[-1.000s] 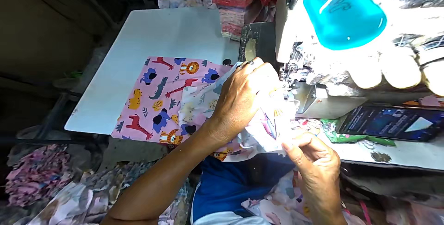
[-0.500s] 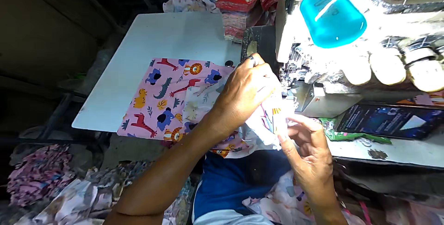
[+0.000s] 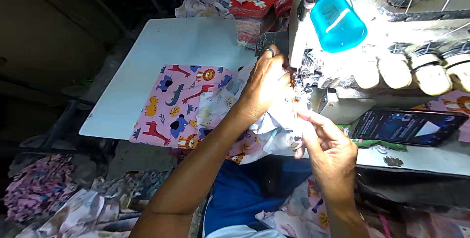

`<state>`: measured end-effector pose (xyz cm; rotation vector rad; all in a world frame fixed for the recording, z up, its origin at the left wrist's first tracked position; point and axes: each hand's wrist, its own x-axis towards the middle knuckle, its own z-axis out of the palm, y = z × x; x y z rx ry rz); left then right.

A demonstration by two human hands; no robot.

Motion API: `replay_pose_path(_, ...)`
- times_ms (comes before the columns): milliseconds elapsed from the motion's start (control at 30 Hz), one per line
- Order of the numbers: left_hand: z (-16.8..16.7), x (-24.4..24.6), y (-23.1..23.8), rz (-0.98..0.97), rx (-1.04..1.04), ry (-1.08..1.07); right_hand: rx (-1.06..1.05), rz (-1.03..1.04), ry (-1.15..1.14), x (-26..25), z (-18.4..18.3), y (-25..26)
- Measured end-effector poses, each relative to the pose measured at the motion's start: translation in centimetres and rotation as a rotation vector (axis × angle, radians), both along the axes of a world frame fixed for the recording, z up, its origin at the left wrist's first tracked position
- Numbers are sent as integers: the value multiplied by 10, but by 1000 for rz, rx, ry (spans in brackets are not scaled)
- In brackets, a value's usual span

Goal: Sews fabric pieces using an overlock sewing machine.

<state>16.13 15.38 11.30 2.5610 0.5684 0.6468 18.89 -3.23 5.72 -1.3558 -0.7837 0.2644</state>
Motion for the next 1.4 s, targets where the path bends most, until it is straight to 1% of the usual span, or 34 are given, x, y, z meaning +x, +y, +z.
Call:
replay_pose_path(100,-2,2,2,-9,10,-33,-20,-17,-7,0,-1,2)
replay_pose_path(167,-5,3,8,-18,34,-55,-93,-60,-84,1,-2,3)
replay_pose_path(200,-6,5,11,-20,48,-62,-153,-93,-170,4,-2,3)
replay_pose_path(300,-8,11,23,-31,61,-83,-362,-208,-536,11,8,3)
replay_pose_path(367,-6,10,24,-37,57,-105,-423,-256,-728,14,16,4)
replay_pose_path(400,-5,6,24,-39,48,-124,-426,-267,-789,16,20,5)
replay_pose_path(467,0,-15,17,-14,23,-209,-361,-247,-859,21,28,9)
replay_pose_path(533,6,-47,1,68,29,-299,-287,-218,-936,27,38,17)
replay_pose_path(633,-3,-101,-26,146,-1,-397,-320,-133,-1071,32,48,35)
replay_pose_path(700,-15,-126,-31,154,-56,-462,-375,-86,-1083,32,48,43)
replay_pose_path(800,-17,-150,-33,177,-161,-513,-329,-53,-1006,31,47,42)
replay_pose_path(867,-8,-152,-34,171,-283,-513,-273,8,-840,28,51,32)
replay_pose_path(933,4,-143,-34,128,-371,-471,-239,48,-688,24,54,21)
replay_pose_path(1000,12,-127,-32,81,-351,-431,-253,8,-719,21,55,18)
replay_pose_path(1133,30,-101,-28,22,-295,-474,-293,-80,-937,22,56,40)
replay_pose_path(1233,37,-99,-27,18,-317,-502,-366,-90,-939,19,57,67)
replay_pose_path(1300,37,-107,-26,32,-320,-480,-405,-75,-912,17,57,78)
replay_pose_path(1367,36,-117,-21,62,-326,-444,-405,-32,-881,17,62,78)
replay_pose_path(1400,35,-121,-18,84,-346,-427,-371,-3,-858,17,65,73)
